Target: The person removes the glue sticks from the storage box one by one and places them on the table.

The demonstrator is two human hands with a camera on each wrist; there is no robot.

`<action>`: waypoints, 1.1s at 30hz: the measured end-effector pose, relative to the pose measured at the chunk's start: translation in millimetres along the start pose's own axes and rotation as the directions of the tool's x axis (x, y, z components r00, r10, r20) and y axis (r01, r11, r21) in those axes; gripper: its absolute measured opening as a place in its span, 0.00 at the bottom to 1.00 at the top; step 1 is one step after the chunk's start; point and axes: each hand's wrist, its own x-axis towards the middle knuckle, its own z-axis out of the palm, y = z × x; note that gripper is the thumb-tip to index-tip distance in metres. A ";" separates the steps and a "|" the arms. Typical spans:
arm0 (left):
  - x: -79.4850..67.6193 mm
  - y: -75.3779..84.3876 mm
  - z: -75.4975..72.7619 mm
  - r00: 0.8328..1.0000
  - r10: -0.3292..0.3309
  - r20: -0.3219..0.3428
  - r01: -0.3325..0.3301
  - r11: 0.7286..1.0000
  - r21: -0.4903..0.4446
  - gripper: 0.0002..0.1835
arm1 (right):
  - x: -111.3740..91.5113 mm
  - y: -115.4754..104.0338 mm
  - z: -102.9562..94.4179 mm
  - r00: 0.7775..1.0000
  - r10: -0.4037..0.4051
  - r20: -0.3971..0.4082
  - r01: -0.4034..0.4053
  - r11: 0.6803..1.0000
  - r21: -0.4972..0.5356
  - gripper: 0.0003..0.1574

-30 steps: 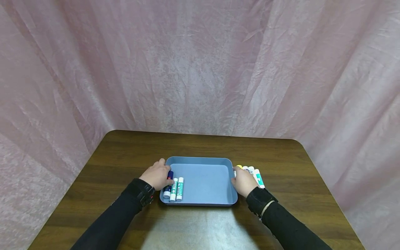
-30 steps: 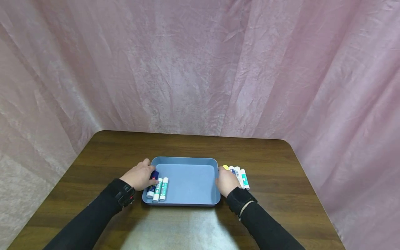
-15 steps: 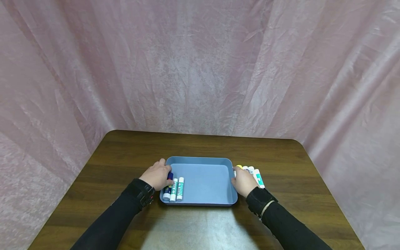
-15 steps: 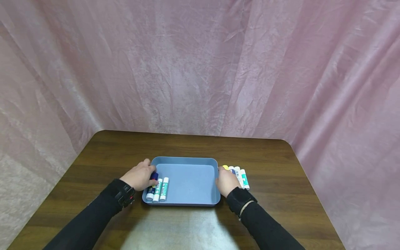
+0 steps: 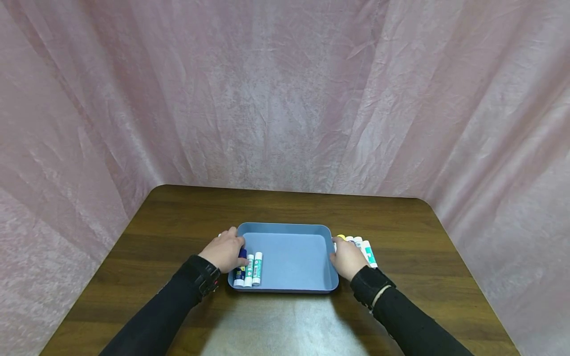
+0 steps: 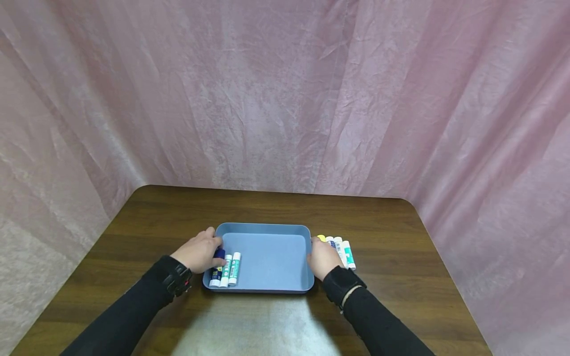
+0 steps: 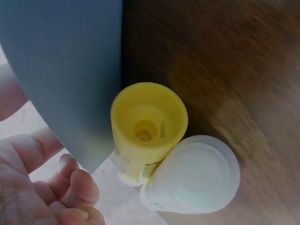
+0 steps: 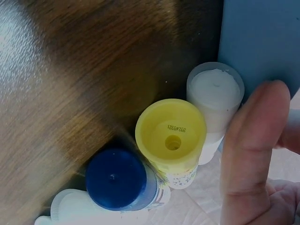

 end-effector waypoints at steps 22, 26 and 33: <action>-1.1 8.2 -1.8 0.998 0.014 0.064 -0.007 0.994 -0.112 0.19 | -3.0 -2.5 1.0 1.000 0.009 -0.009 -0.009 1.000 0.003 0.27; -0.6 8.4 -1.3 0.996 -0.004 0.092 0.017 0.989 -0.147 0.19 | -3.4 -2.9 0.9 1.000 0.007 -0.011 -0.007 1.000 0.003 0.27; 0.6 7.8 -1.1 0.994 -0.003 0.105 0.021 0.985 -0.169 0.18 | -3.5 -3.6 1.2 1.000 0.005 -0.017 -0.005 1.000 0.002 0.27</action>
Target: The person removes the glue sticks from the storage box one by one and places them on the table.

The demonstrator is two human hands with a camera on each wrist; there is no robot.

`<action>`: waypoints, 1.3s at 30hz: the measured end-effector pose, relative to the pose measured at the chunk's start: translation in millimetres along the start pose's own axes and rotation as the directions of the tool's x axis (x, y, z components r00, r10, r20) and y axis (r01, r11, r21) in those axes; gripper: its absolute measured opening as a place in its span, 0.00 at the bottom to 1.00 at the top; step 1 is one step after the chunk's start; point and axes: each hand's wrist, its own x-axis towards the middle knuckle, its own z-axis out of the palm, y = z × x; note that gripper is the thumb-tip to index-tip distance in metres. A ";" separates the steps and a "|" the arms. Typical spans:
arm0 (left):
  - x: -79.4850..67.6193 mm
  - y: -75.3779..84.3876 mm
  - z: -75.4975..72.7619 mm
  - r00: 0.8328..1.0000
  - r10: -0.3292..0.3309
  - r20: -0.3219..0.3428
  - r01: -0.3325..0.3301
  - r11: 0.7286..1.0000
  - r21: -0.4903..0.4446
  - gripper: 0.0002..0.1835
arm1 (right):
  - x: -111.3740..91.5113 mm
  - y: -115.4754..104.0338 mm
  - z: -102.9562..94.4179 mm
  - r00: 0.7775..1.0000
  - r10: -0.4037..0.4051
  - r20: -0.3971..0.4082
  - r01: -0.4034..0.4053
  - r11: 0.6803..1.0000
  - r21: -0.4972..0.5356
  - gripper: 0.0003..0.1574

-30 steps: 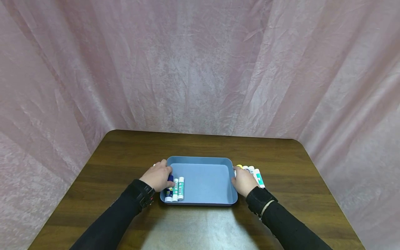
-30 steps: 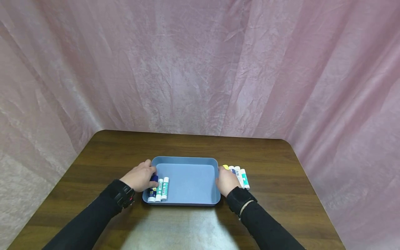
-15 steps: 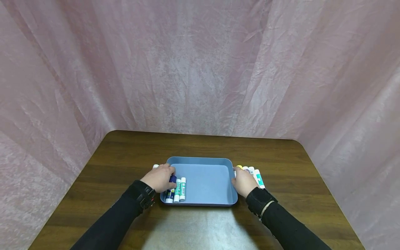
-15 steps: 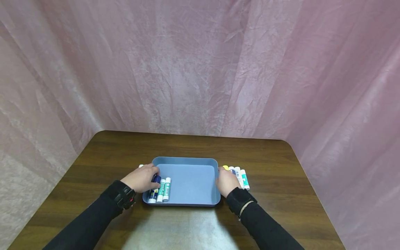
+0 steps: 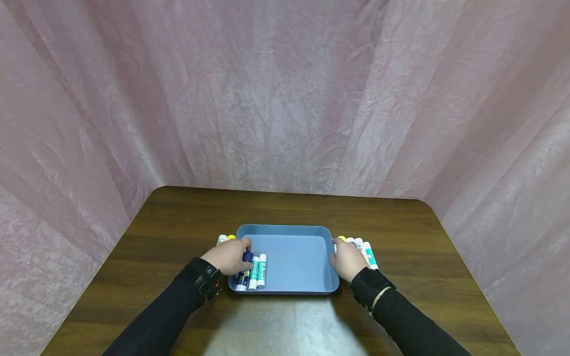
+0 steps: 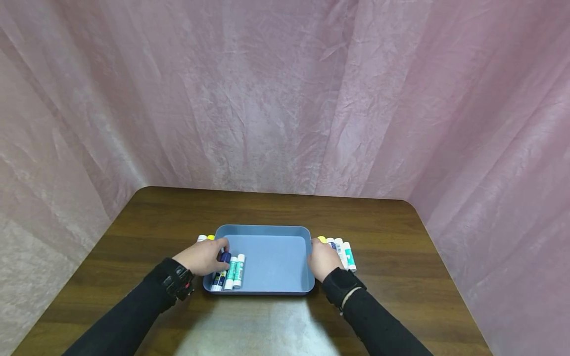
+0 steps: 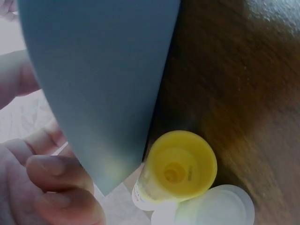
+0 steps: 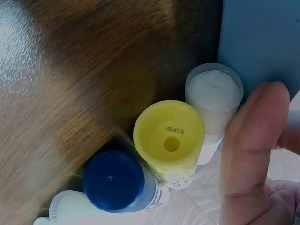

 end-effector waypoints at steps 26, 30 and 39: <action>1.3 1.3 -7.2 0.998 -0.041 -0.037 0.033 0.982 -0.187 0.15 | 1.3 1.3 0.4 1.000 -0.005 0.012 0.005 1.000 0.014 0.28; 3.2 -0.7 -11.9 0.996 -0.044 -0.072 0.024 0.967 -0.255 0.15 | 0.8 1.3 0.6 1.000 -0.012 0.006 0.012 1.000 0.014 0.28; 3.6 -7.7 -19.0 0.990 -0.048 -0.134 0.005 0.954 -0.301 0.17 | 2.0 1.3 1.0 1.000 0.002 0.011 -0.003 1.000 0.015 0.28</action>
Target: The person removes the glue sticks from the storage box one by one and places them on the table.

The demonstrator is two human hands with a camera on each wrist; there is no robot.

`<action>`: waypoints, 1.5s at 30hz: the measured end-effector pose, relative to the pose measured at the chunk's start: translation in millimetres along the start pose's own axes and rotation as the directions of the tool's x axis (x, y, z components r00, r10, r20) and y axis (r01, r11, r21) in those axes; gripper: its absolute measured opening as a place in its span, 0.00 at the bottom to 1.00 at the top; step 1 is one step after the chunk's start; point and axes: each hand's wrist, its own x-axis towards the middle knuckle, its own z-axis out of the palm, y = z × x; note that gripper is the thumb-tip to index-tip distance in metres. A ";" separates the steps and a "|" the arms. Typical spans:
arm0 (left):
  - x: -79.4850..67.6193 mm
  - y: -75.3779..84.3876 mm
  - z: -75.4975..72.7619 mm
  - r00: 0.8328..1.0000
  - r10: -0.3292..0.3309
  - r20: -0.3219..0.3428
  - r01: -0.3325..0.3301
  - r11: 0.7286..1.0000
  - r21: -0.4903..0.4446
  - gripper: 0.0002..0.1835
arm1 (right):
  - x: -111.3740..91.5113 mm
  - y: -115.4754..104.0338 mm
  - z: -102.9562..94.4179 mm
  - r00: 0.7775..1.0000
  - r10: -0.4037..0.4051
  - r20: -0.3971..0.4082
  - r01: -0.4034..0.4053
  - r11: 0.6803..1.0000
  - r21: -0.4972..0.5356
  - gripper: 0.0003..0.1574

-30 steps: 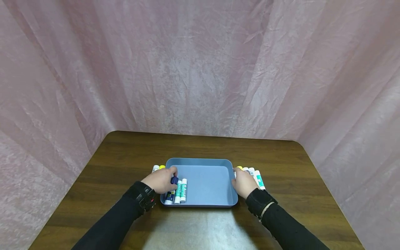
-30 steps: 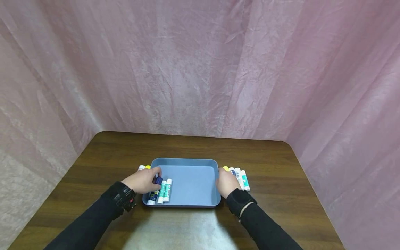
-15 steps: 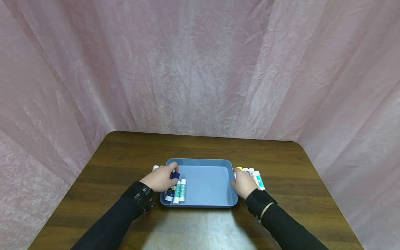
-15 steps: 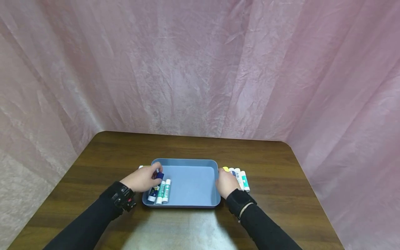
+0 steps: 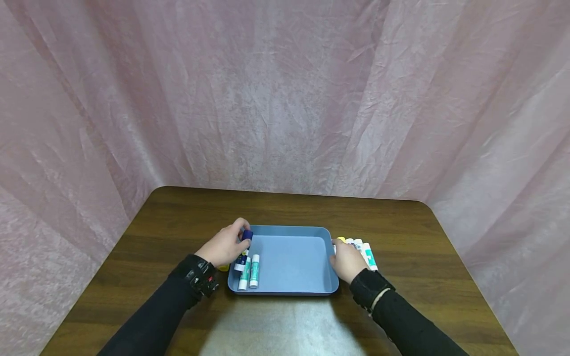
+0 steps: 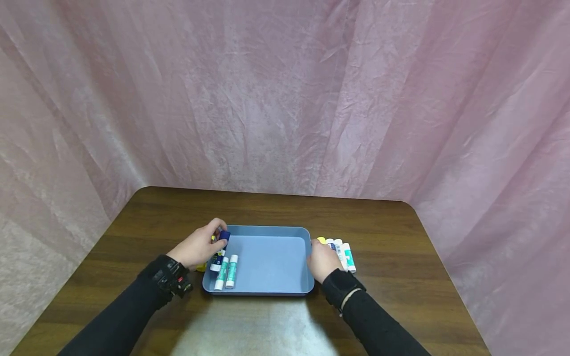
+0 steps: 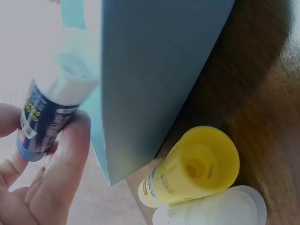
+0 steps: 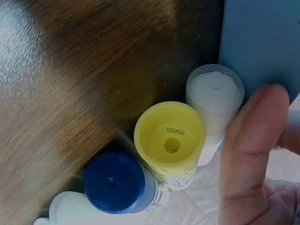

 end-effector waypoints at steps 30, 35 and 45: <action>0.9 -26.9 -31.6 0.995 -0.013 -0.100 0.013 1.000 -0.006 0.19 | 1.8 0.6 0.9 1.000 0.009 0.012 -0.009 1.000 -0.003 0.29; 1.8 -37.0 -32.6 0.995 -0.049 -0.090 0.049 0.999 -0.003 0.20 | 0.5 0.0 -0.5 1.000 0.004 0.013 -0.004 1.000 0.000 0.28; 3.6 -54.2 -32.3 0.988 -0.145 -0.057 0.146 0.989 0.018 0.23 | -0.1 0.3 -1.4 1.000 -0.005 0.008 0.005 1.000 0.004 0.28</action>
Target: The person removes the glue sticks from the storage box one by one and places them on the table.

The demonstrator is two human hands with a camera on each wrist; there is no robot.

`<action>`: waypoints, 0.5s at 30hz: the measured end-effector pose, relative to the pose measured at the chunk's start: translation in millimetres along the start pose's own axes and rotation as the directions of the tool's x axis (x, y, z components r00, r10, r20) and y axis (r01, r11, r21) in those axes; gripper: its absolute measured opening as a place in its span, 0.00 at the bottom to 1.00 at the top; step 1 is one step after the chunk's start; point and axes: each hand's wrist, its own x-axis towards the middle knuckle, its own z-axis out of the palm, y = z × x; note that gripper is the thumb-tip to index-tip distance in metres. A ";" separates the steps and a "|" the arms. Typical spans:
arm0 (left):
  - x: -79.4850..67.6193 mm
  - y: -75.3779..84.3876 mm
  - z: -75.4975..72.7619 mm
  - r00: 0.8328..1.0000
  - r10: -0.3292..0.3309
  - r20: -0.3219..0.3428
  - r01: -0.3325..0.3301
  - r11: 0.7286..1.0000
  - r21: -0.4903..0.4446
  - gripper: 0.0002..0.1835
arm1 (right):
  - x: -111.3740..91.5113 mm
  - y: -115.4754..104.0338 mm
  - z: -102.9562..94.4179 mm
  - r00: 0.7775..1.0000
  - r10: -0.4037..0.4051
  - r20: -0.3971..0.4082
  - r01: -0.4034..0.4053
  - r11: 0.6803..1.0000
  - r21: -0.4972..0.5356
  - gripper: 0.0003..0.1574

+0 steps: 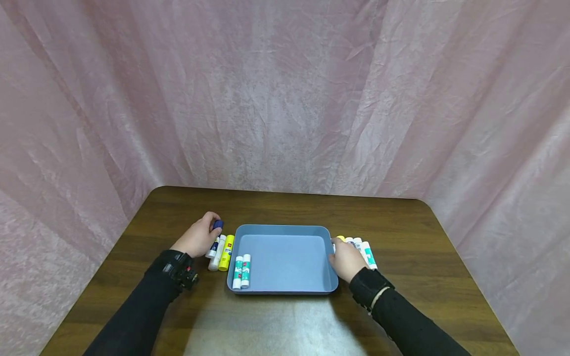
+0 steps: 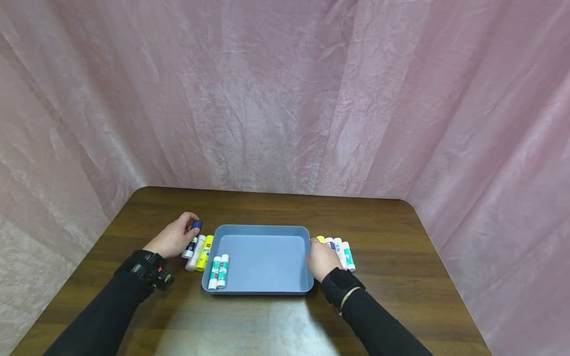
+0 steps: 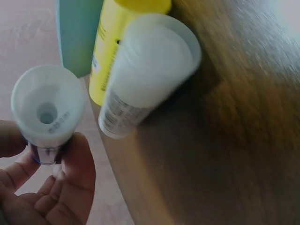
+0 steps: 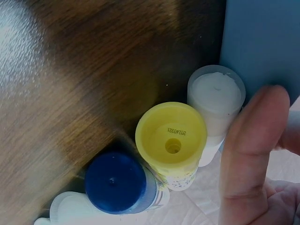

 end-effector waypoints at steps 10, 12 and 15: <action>0.9 -12.0 0.1 0.996 -0.081 0.038 0.079 0.996 0.049 0.23 | -0.2 -0.4 -0.3 1.000 0.007 0.003 -0.007 1.000 0.002 0.28; 1.4 -13.9 0.4 0.994 -0.098 0.048 0.095 0.994 0.061 0.23 | -0.5 -0.5 -0.3 1.000 0.006 0.003 -0.006 1.000 0.002 0.28; 1.2 -15.0 0.6 0.989 -0.131 0.074 0.125 0.989 0.072 0.23 | -0.3 -0.3 0.4 1.000 0.005 0.000 -0.005 1.000 0.000 0.28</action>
